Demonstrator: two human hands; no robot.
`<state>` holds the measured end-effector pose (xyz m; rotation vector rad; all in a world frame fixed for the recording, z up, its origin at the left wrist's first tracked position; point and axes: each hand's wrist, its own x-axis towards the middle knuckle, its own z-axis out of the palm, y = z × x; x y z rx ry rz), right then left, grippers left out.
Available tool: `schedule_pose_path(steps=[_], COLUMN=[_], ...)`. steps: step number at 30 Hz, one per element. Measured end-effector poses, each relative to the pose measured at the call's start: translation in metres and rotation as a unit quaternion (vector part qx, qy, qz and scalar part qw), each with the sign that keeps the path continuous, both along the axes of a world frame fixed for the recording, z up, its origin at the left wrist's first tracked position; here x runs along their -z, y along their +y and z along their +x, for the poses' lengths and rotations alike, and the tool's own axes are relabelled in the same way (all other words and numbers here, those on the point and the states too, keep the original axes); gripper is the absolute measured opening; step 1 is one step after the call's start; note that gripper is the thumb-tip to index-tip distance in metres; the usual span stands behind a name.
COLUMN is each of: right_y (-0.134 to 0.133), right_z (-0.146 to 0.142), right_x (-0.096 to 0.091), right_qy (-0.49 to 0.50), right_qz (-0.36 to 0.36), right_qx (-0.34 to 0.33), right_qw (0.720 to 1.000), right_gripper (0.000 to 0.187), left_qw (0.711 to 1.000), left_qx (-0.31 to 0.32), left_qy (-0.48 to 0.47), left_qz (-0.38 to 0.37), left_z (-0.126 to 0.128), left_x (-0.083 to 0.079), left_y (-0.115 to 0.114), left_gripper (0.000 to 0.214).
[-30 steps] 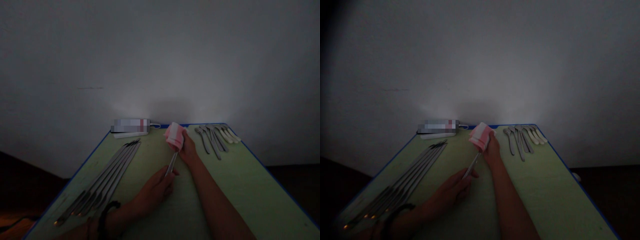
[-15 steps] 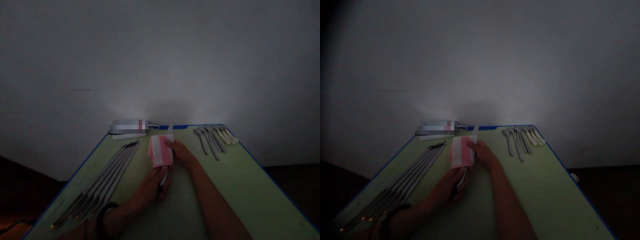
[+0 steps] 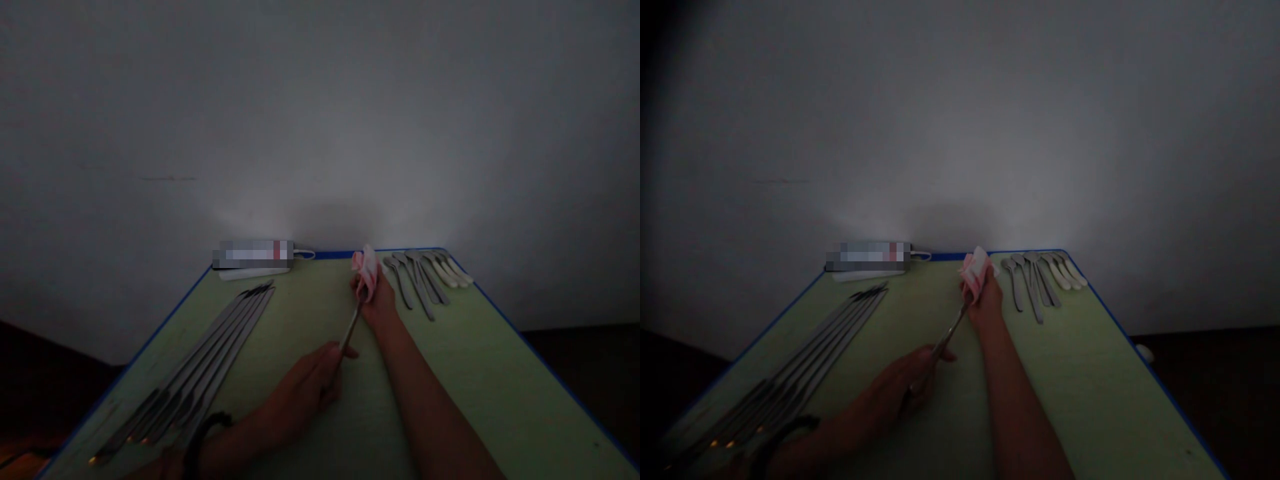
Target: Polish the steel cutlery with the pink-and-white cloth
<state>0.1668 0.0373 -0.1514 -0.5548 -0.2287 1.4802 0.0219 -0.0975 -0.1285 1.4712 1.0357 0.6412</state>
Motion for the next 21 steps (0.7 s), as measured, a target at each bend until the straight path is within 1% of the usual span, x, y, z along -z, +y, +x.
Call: schedule_pose_path(steps=[4,6,8,10,12,15,18,21], right_y=[0.0,-0.001,-0.003,-0.005,-0.008,-0.01,-0.011,-0.014], right_z=[0.003,0.003,0.003,0.001,0.0,-0.003,-0.006,-0.011], right_x=[0.001,0.002,0.001,-0.002,-0.007,-0.01,-0.005,0.003], right_qy=[0.015,0.01,0.001,-0.016,-0.04,-0.066,-0.094,-0.143], right_qz=[-0.003,0.011,0.031,0.053,0.074,0.087,0.088,0.113], right_qx=[0.015,0.028,0.027,-0.005,-0.063,-0.121,-0.159,-0.207], right_qw=[1.0,0.999,0.999,0.998,0.994,0.987,0.979,0.961], right_gripper=[0.023,0.023,0.022,0.021,0.021,0.022,0.024,0.026], left_qw=[0.999,0.998,0.997,0.995,0.992,0.993,0.995,0.996], left_qx=[0.002,-0.014,-0.029,-0.039,-0.056,-0.082,-0.084,-0.089], left_qy=[-0.045,-0.05,-0.051,-0.065,-0.075,-0.057,-0.029,-0.004], left_qz=[-0.015,-0.028,-0.046,-0.07,-0.082,-0.057,-0.038,-0.021], left_z=[-0.002,-0.001,0.0,0.001,0.002,0.002,0.001,0.001], left_x=[0.008,0.012,0.014,0.014,0.012,0.008,0.005,0.004], left_y=[0.003,0.003,0.004,0.005,0.006,0.007,0.007,0.006], left_gripper=[0.036,0.032,0.032,0.03,0.028,0.027,0.025,0.024])
